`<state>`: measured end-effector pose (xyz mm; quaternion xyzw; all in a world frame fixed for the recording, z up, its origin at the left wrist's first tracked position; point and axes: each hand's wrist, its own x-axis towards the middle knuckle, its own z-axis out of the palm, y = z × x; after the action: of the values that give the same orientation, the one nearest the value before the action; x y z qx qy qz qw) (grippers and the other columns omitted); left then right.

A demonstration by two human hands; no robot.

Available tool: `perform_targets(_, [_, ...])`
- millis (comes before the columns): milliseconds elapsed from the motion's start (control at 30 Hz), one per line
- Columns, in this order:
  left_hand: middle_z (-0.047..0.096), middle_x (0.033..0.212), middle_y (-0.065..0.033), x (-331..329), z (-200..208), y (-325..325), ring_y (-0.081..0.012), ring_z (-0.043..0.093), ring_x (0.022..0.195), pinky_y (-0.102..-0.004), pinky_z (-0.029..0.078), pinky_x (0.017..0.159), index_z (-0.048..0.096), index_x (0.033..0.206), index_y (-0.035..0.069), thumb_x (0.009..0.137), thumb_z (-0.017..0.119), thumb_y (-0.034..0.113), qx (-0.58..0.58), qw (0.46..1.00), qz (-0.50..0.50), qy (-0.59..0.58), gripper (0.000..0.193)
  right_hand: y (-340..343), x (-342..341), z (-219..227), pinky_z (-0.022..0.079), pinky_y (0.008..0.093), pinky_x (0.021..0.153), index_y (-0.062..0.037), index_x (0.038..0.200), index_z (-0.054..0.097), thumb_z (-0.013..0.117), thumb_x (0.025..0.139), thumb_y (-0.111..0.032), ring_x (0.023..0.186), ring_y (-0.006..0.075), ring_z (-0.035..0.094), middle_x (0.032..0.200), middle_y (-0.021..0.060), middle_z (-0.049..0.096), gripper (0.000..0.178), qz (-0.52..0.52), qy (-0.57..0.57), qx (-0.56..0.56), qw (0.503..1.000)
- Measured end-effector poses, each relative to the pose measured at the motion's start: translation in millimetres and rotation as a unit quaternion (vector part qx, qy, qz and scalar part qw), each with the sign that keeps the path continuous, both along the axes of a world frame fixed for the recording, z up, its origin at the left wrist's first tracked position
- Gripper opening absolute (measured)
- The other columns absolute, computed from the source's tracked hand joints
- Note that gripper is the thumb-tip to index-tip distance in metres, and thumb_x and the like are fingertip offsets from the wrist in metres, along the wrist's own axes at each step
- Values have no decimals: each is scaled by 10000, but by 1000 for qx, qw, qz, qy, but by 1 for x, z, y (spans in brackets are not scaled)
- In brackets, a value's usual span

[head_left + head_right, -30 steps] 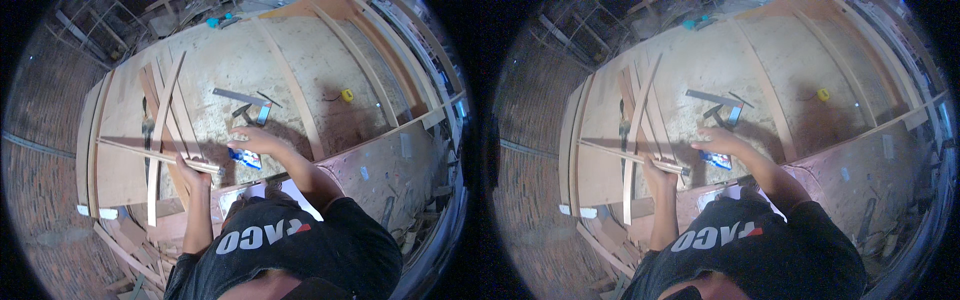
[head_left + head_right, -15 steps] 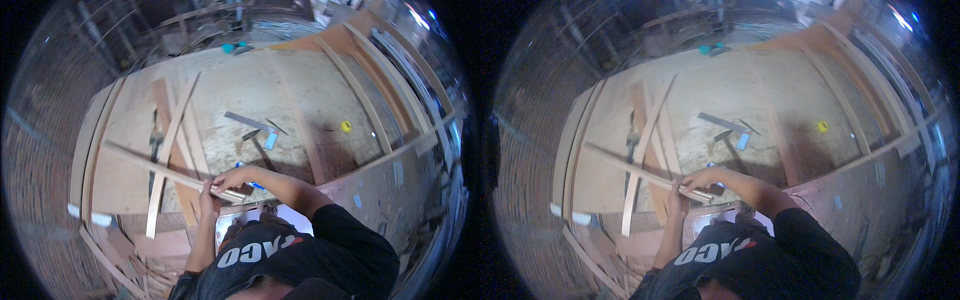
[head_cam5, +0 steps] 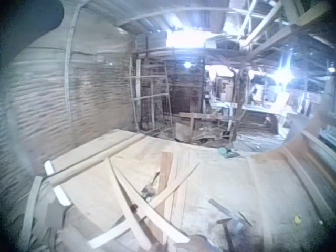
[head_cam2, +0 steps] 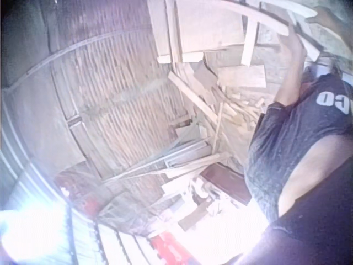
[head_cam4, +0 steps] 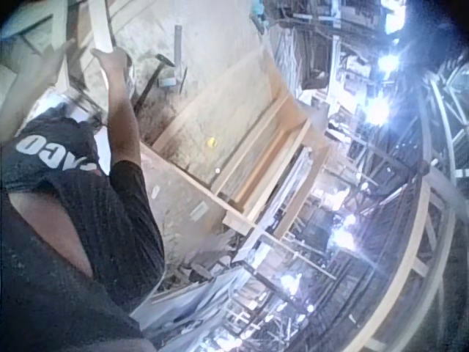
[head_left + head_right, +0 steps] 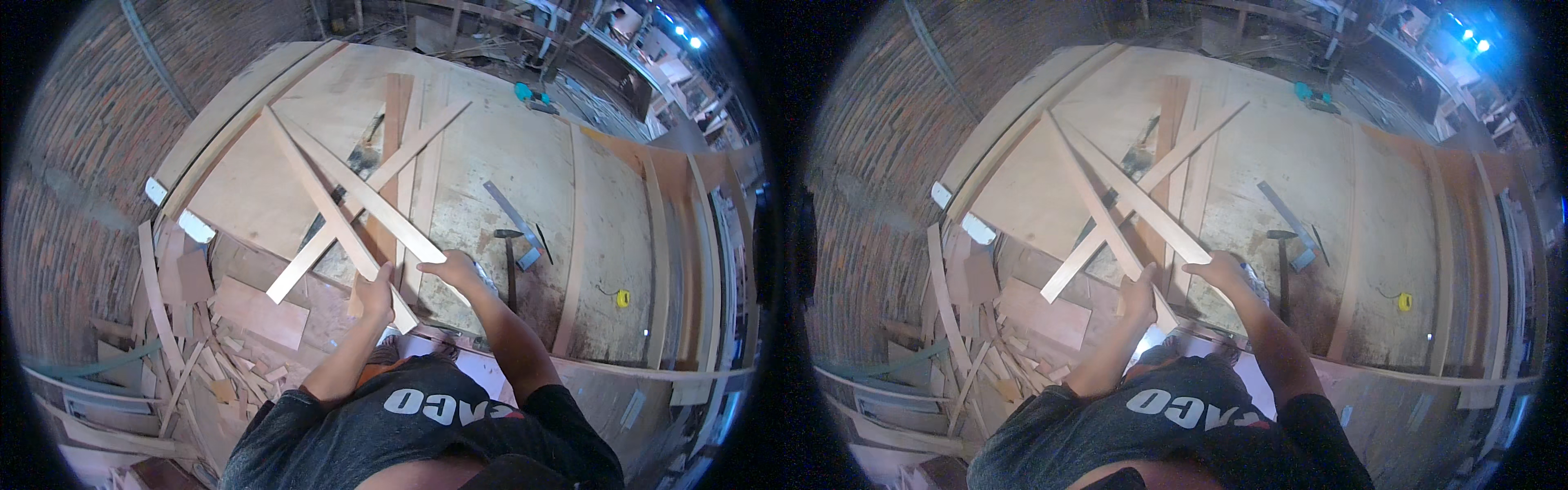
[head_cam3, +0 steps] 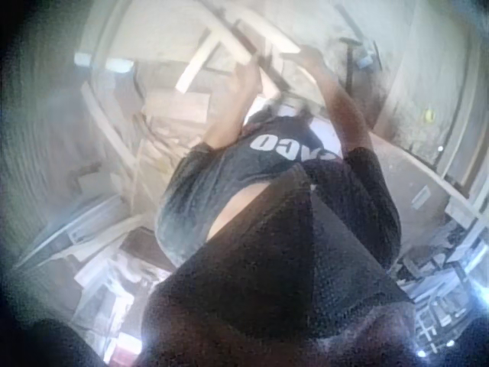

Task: The person assembles a wooden furniture frame by positioning thin wooden strips and securing them with a pneumatic nail gun. They also apply glue to the edges of the strips before attaching them to the frame.

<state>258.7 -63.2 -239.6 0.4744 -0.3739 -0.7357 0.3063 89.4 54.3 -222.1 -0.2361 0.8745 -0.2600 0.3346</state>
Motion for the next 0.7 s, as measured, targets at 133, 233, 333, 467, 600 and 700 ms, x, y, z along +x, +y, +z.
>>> perform_targets(133, [642,1090,-159,5,-8,-2,-242,633,946,-404,525,799,536,1227,-54,882,794,151,-46,999,5,0,477,26,12,2,537,365,814,-14,1066,790,869,767,-450,858,236,740,947,155,783,534,-69,-24,-83,994])
perform_targets(233, [668,1079,-148,4,-11,4,-225,650,945,-371,530,832,557,1241,-65,879,785,97,-77,997,-7,-30,458,71,0,-34,525,337,781,-19,1089,786,861,810,-364,847,186,725,935,117,781,450,-76,54,-110,989])
perform_targets(333, [668,1070,-131,3,25,8,-212,649,925,-351,533,843,568,1219,-63,873,794,76,-135,987,-27,-83,436,98,9,-16,519,333,767,4,1142,764,858,826,-334,829,193,717,921,92,770,473,-172,-4,-135,976])
perform_targets(467, [669,1052,-141,-4,49,4,-225,639,955,-360,520,867,565,1223,-80,871,821,116,-258,958,-80,-95,477,118,20,64,480,309,605,-42,962,727,743,919,-461,665,129,608,773,19,672,422,-282,-248,-259,890])
perform_targets(600, [667,1075,-174,-35,91,21,-269,632,997,-393,502,919,544,1263,-110,912,805,198,-371,917,-144,-37,534,168,13,72,460,306,569,-62,973,698,710,932,-531,643,127,581,786,40,645,470,-387,-241,-321,830])
perform_targets(700, [664,1083,-194,-73,70,32,-293,628,995,-418,494,925,546,1240,-119,960,758,257,-399,905,-149,-7,515,217,-14,40,504,334,664,-26,1069,715,741,922,-500,756,164,645,878,83,697,497,-423,-168,-320,831])
